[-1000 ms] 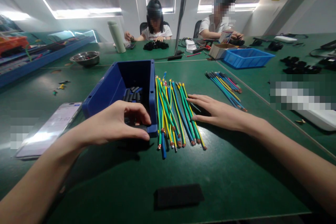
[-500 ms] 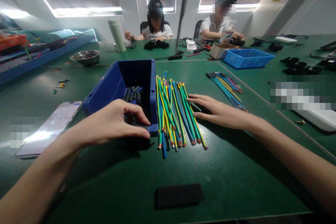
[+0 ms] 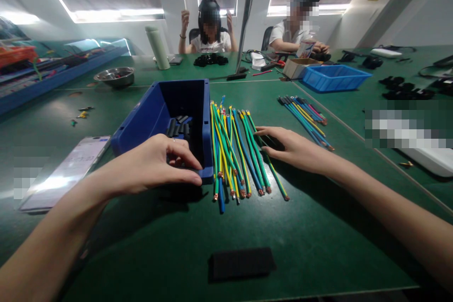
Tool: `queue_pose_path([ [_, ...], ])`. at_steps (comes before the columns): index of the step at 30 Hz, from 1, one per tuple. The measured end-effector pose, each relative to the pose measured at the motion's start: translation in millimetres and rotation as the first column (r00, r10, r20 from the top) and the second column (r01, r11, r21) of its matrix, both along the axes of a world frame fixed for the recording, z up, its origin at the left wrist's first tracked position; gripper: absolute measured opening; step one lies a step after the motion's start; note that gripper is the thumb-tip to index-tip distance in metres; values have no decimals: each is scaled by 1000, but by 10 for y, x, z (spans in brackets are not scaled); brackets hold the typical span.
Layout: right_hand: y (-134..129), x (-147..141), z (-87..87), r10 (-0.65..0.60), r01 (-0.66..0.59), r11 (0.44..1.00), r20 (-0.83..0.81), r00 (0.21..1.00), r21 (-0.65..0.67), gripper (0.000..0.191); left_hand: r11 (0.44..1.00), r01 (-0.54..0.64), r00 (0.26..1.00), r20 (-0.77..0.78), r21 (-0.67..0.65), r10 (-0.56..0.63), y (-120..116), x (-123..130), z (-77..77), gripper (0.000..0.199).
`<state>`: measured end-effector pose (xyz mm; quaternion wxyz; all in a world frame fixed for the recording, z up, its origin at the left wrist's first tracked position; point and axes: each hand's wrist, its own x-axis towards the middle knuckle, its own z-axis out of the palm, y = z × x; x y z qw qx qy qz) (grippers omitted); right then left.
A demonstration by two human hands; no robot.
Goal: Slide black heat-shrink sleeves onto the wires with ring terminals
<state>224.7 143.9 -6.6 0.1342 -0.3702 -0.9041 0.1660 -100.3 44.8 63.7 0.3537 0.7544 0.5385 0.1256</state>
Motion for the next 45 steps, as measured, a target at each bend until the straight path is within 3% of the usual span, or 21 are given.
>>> queue_pose_path([
  [13,14,2,-22,-172,174,983,-41,984,59,46,999,-14,1000,-22,-43,13,-12,10,30,23],
  [18,24,46,3,-300,291,950,74,951,112,56,999,-9,1000,-23,-41,8,-17,13,20,22],
  [21,27,65,32,-351,330,933,164,922,143,52,999,-8,1000,-26,-49,6,-10,15,19,23],
  [32,-10,65,105,-416,391,908,198,888,153,25,998,-13,1000,-27,-60,11,-15,6,23,25],
  [40,-43,12,96,-352,335,935,198,915,116,27,998,-7,999,-38,-63,4,-2,-10,9,26],
  [45,-33,32,56,-338,324,940,179,924,101,16,999,-7,999,-44,-47,5,-9,0,16,29],
])
